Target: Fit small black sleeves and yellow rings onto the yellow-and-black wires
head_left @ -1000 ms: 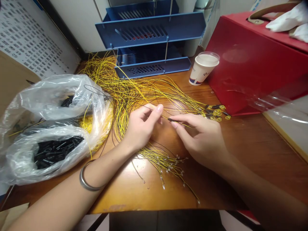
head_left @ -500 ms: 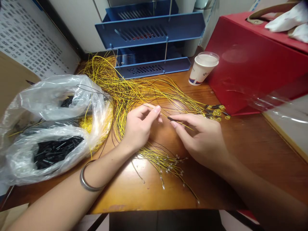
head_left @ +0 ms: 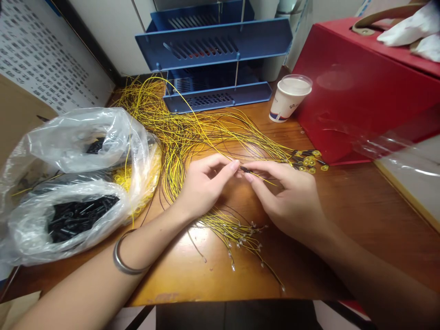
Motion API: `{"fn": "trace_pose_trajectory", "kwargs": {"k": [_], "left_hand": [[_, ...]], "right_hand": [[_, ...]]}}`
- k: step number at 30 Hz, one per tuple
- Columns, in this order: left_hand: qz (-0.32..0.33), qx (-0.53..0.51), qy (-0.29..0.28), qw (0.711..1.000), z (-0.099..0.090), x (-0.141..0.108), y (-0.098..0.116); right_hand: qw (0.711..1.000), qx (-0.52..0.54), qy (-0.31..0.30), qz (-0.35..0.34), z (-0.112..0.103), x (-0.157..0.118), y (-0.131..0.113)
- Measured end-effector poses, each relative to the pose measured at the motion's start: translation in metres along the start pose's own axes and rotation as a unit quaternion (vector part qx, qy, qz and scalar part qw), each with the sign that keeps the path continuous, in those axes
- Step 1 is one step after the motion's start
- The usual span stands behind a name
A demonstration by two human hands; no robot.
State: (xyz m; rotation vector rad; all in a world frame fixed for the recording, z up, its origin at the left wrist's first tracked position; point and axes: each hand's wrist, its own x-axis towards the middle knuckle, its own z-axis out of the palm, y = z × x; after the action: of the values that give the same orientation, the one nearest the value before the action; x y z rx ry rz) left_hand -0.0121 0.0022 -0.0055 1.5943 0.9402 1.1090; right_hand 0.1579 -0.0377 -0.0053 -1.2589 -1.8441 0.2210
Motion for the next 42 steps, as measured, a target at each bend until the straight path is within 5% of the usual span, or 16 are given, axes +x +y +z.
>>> {"fn": "trace_pose_trajectory", "kwargs": {"k": [10,18,23,26,30,37,42], "left_hand": [[-0.013,0.001,0.018,1.0,0.0,0.0,0.0],[-0.029,-0.017,0.144,0.989,-0.004,0.004,-0.003],[-0.021,-0.01,0.146,0.989,-0.004,0.003,-0.001],[-0.011,0.007,0.135,0.991,-0.003,0.002,0.003],[-0.003,0.023,0.14,0.99,-0.003,0.002,0.004],[0.009,0.031,0.131,0.991,-0.005,0.001,0.001],[0.005,0.02,0.088,0.996,-0.005,-0.001,0.003]], "right_hand": [[0.999,-0.024,0.016,-0.024,0.001,0.0,0.001],[0.98,0.009,0.145,-0.136,-0.011,0.004,-0.011],[0.989,0.105,-0.072,-0.081,-0.012,-0.001,-0.018],[0.963,0.162,-0.216,-0.001,-0.009,-0.004,-0.021],[0.931,0.199,-0.301,0.049,-0.002,-0.008,-0.019],[0.966,0.125,-0.181,0.135,0.005,-0.005,-0.011],[0.962,0.179,-0.108,0.175,0.006,-0.007,-0.01]]}}
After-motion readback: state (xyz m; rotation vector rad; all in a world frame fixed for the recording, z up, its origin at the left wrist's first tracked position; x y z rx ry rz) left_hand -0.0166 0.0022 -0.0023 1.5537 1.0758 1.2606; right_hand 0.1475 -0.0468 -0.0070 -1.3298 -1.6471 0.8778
